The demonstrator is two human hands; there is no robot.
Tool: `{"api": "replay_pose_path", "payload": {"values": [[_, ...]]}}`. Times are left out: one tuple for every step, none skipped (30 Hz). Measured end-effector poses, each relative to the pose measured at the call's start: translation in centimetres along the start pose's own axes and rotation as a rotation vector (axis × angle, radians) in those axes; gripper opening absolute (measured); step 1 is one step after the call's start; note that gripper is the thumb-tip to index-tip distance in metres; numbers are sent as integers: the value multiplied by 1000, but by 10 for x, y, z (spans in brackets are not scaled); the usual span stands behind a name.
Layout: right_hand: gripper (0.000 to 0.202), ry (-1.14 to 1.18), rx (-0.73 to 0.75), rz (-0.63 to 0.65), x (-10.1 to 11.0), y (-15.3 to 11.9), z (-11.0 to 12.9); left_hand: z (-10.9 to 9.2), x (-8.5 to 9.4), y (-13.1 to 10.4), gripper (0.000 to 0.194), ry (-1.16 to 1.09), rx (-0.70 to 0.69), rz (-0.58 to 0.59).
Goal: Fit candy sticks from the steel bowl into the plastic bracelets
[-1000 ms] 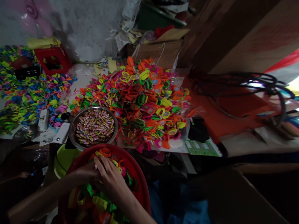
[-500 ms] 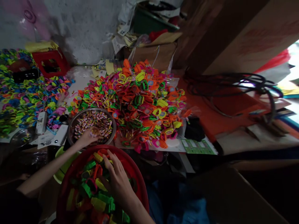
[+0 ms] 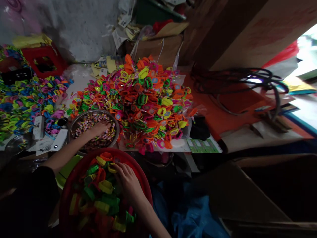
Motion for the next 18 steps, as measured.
{"api": "replay_pose_path", "payload": {"values": [[31, 2, 2, 0, 0, 2, -1, 1, -1, -1, 49, 9, 14, 10], [30, 0, 4, 2, 0, 5, -2, 3, -2, -4, 50, 13, 29, 16], [30, -6, 10, 5, -1, 9, -3, 5, -3, -6, 51, 12, 43, 17], [29, -13, 21, 8, -2, 14, -3, 7, -3, -9, 53, 4, 56, 13], [29, -18, 37, 13, -4, 19, -2, 9, -2, -13, 54, -9, 70, 2], [29, -23, 53, 19, -5, 26, -2, 12, 0, -16, 56, -27, 82, -13], [29, -27, 67, 29, -7, 32, -1, 14, 3, -20, 57, -49, 94, -32], [30, -33, 77, 41, -9, 39, -1, 15, 6, -23, 58, -75, 105, -56], [29, -44, 79, 57, -12, 45, -2, 16, 10, -28, 57, -105, 115, -86], [27, -58, 73, 74, -16, 50, -3, 15, 15, -33, 56, -139, 123, -121], [24, -74, 64, 92, -20, 54, -5, 14, 20, -38, 54, -178, 128, -160], [20, -89, 55, 108, -23, 58, -7, 12, 24, -46, 51, -221, 129, -202], [16, -99, 47, 119, -26, 59, -8, 9, 28, -54, 48, -267, 128, -243], [12, -105, 41, 123, -28, 60, -9, 4, 30, -64, 44, -316, 123, -281], [10, -109, 41, 125, -28, 60, -9, -2, 31, -75, 40, -365, 116, -313], [10, -101, 45, 125, -28, 59, -9, -9, 31, -86, 38, -415, 105, -333], [9, -79, 47, 128, -26, 58, -7, -16, 29, -98, 36, -464, 95, -340], [10, -41, 44, 132, -24, 56, -6, -24, 26, -110, 34, -511, 86, -336]]}}
Point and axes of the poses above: each hand's wrist, its own y-axis towards the middle knuckle, its own x-axis out of the back of the hand, z = x × y, the point moved 6 cm from there along y, towards the middle knuckle, and after that the axes turned 6 degrees about -y, right-handed, at the moved point
